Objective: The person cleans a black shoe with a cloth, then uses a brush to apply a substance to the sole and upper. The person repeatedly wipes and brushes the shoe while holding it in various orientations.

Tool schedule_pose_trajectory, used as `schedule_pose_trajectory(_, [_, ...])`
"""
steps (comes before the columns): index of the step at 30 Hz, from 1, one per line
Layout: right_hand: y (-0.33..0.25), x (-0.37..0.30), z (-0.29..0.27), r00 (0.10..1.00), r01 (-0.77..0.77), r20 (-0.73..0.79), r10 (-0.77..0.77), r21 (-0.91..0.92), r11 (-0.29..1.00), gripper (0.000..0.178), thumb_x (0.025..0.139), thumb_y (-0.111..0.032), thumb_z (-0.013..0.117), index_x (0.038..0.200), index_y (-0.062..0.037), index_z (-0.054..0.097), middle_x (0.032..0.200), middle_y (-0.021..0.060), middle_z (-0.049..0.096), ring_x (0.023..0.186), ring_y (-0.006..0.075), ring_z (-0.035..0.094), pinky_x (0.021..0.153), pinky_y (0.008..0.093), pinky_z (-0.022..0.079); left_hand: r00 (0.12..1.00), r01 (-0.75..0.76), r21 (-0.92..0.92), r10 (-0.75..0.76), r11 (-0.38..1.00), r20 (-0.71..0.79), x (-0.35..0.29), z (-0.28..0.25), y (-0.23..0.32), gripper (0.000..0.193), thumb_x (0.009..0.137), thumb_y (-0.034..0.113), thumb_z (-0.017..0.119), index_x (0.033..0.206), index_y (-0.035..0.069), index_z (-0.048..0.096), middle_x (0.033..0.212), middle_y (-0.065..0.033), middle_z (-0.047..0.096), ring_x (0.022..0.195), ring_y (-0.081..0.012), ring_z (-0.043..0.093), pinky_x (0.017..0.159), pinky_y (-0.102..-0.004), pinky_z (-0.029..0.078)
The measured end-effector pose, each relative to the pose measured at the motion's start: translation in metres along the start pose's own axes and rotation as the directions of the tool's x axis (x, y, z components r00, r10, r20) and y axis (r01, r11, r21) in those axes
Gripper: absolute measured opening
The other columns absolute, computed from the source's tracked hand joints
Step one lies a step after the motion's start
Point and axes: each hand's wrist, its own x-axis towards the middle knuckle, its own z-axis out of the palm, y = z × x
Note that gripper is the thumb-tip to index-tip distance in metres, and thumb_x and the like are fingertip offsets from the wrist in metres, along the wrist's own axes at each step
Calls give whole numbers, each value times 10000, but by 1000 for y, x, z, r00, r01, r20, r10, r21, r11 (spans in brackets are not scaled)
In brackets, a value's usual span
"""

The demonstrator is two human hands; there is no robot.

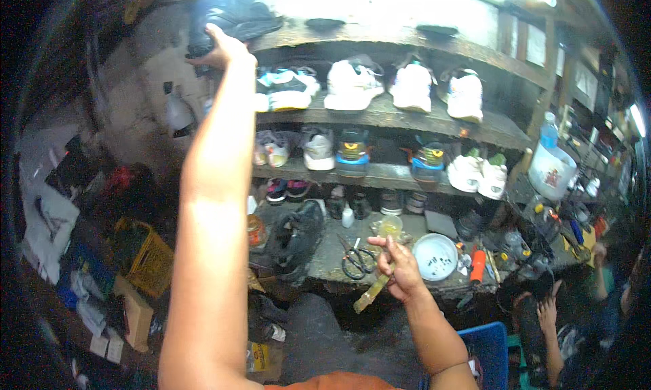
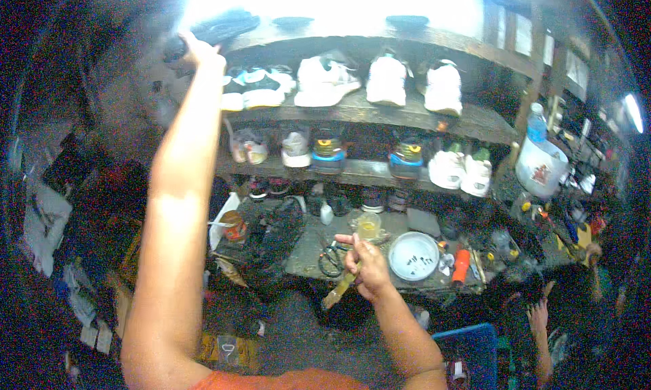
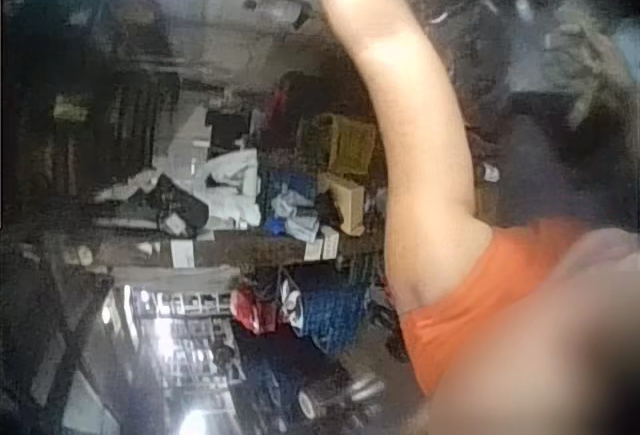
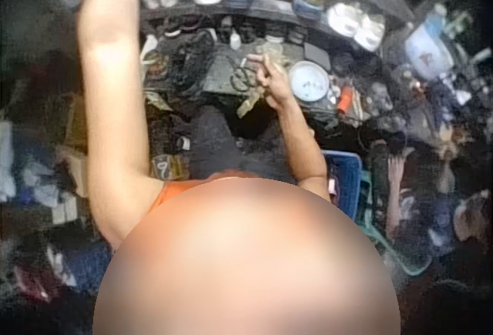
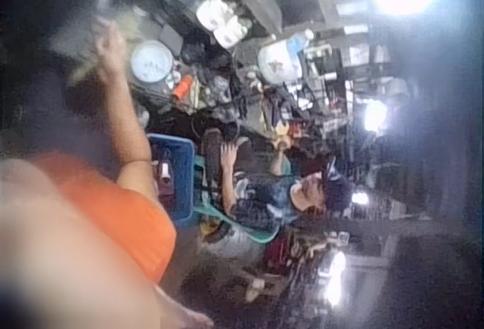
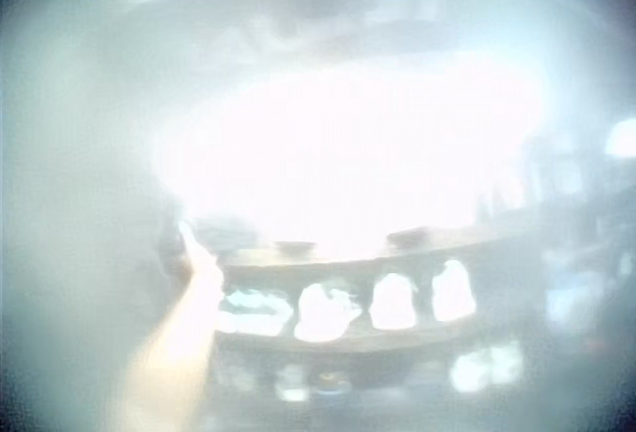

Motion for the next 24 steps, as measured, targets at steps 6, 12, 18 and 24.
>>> schedule_pose_trajectory(6, [15, -9, -7, 1000, 23, 10, -25, 107, 994, 481, 1111, -384, 417, 1300, 27, 582, 578, -41, 422, 518, 74, 386, 506, 242, 348, 992, 29, 737, -109, 675, 60, 56, 10, -12, 1372, 710, 550, 895, 1619, 3, 25, 1590, -289, 335, 1430, -404, 410, 1146, -509, 393])
schedule_pose_trajectory(12, [16, -30, -31, 999, 34, -16, -31, 219, 975, 391, 1084, -320, 514, 1293, 2, 595, 658, -37, 483, 533, 37, 419, 454, 210, 352, 821, -243, 746, -278, 620, 499, 106, -90, -10, 1155, 757, 628, 832, 1504, -107, 345, 1409, -257, 547, 1234, -275, 611, 927, -443, 556])
schedule_pose_trajectory(18, [40, -46, -71, 975, 166, -211, -74, 462, 871, 469, 1082, -423, 490, 1315, -25, 572, 798, -16, 540, 598, 44, 442, 537, 214, 400, 556, -580, 584, -248, 568, 794, 15, -290, 25, 542, 1079, 399, 516, 692, 47, 656, 658, -70, 687, 618, -121, 636, 626, -288, 503])
schedule_pose_trajectory(24, [59, -48, -57, 968, 164, -250, -32, 525, 836, 331, 1065, -295, 571, 1272, -36, 571, 806, -22, 497, 630, 55, 433, 578, 229, 398, 503, -292, 856, -692, 427, 517, -108, -412, 47, 725, 901, 286, 789, 1483, 60, 419, 1354, -117, 559, 1261, -237, 567, 1078, -407, 454])
